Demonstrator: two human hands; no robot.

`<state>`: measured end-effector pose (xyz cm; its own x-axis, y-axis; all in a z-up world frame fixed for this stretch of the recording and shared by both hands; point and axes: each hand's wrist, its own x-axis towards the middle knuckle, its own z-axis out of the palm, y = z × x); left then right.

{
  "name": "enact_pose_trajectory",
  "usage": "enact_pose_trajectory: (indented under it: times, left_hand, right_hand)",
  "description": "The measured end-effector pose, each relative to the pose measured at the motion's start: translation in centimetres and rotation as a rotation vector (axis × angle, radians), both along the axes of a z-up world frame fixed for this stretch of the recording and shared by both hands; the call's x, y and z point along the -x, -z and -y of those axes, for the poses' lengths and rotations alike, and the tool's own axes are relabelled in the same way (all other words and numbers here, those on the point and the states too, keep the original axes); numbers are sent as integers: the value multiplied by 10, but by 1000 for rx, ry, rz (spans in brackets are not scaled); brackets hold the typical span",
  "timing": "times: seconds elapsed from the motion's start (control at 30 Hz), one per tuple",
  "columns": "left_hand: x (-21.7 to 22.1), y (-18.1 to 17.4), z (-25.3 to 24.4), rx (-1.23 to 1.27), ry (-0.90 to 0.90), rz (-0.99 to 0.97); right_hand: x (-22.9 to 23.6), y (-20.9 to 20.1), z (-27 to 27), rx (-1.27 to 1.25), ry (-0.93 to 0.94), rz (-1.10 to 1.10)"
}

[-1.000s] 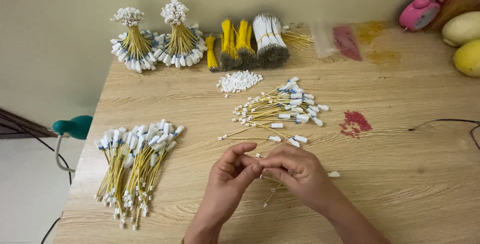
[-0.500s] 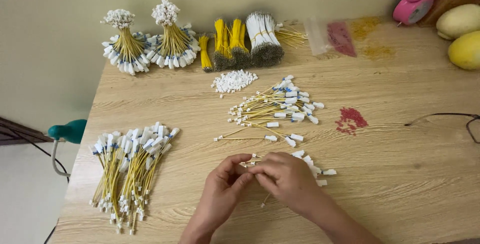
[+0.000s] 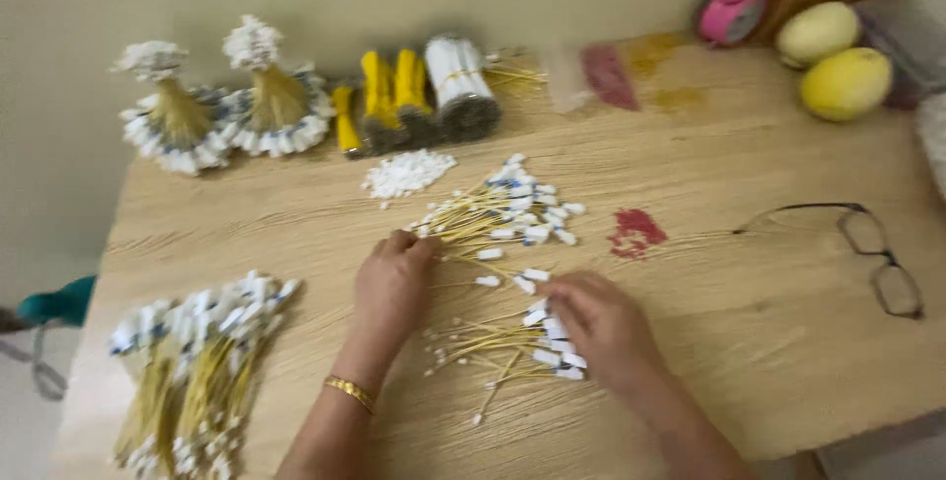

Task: Manually assembling small yellow wire components with white plastic connectors on a workbench.

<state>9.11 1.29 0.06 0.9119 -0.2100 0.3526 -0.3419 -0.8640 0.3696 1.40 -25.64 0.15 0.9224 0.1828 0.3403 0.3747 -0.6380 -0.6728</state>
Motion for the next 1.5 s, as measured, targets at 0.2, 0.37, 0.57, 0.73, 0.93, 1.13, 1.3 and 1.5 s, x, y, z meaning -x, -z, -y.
enact_pose_trajectory:
  times: [0.2, 0.37, 0.57, 0.73, 0.93, 1.13, 1.3, 1.5]
  left_hand:
    - [-14, 7, -2, -46, 34, 7]
    - [-14, 8, 0, -21, 32, 35]
    - [-16, 12, -2, -67, 39, 47]
    - [-13, 9, -1, -51, 79, 65]
    - [-17, 18, -6, -47, 142, 118]
    - [-14, 19, -2, 23, 129, 159]
    - [-6, 6, -2, 236, 145, 117]
    - [-2, 5, -4, 314, 124, 10]
  right_hand:
    - [-21, -6, 71, 160, 502, -198]
    - [-30, 4, 83, 239, 578, -255]
    - [-24, -9, 74, 273, 578, -409]
    - [-16, -12, 75, 158, 590, -327]
    - [1, -9, 74, 109, 529, -354]
    - [1, 30, 89, 318, 412, -266]
    - [-2, 46, 88, 371, 379, -87]
    - [3, 23, 75, 164, 580, -348]
